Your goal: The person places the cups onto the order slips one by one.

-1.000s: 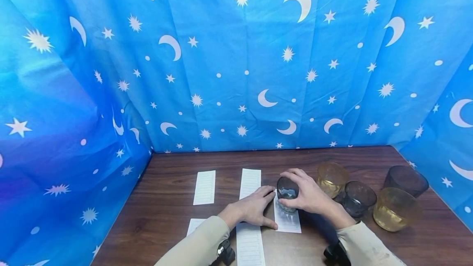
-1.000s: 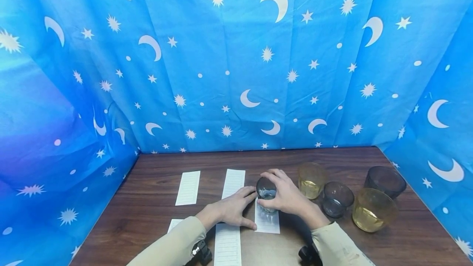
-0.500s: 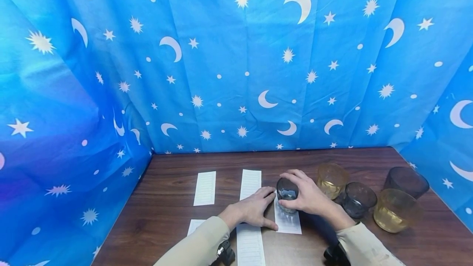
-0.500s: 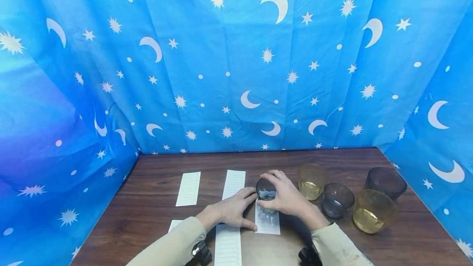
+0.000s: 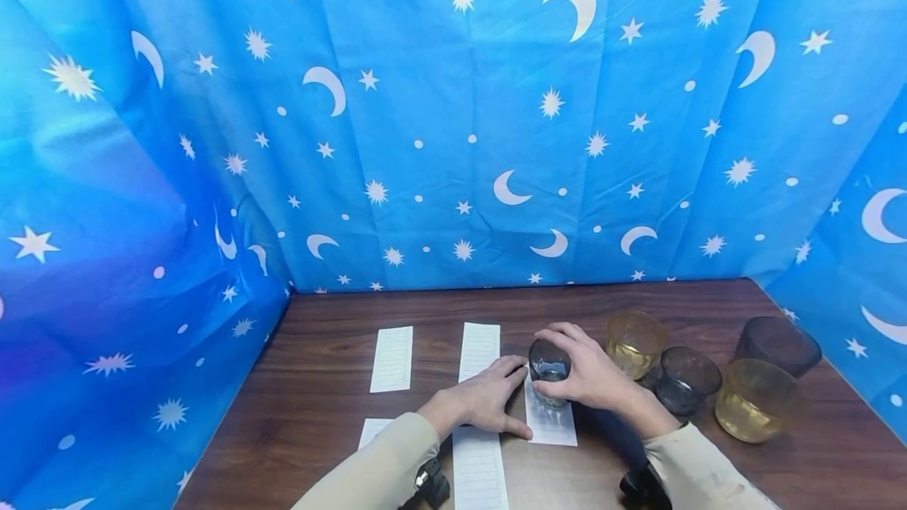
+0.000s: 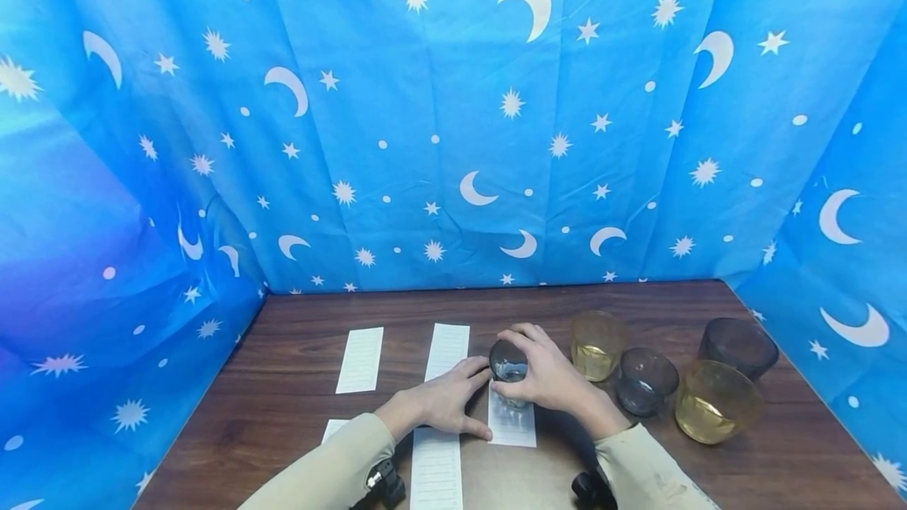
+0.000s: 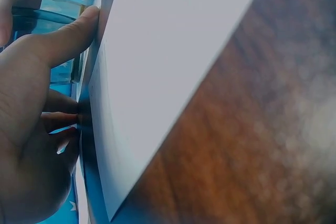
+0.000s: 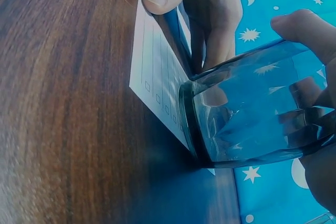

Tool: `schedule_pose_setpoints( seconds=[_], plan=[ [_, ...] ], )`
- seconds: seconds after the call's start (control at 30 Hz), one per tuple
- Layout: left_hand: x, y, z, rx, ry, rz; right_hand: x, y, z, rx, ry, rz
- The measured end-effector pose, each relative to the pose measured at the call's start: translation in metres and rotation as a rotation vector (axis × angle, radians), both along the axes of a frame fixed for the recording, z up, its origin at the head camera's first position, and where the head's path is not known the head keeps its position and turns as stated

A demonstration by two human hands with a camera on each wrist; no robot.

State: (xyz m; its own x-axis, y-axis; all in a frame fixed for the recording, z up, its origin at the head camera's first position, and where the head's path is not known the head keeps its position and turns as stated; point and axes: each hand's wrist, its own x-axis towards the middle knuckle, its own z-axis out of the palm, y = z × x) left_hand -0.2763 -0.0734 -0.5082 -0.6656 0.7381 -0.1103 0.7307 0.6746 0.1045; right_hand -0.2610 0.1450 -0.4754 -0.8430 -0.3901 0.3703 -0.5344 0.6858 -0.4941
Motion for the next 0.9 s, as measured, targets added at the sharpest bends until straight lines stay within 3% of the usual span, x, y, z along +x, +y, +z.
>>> schedule_pose_setpoints(
  seconds=[0.9],
  plan=[
    [-0.0001,-0.0011,0.0031,-0.01,-0.002,0.002,0.0031,-0.0014,0.0043,0.084,-0.007,-0.01]
  ],
)
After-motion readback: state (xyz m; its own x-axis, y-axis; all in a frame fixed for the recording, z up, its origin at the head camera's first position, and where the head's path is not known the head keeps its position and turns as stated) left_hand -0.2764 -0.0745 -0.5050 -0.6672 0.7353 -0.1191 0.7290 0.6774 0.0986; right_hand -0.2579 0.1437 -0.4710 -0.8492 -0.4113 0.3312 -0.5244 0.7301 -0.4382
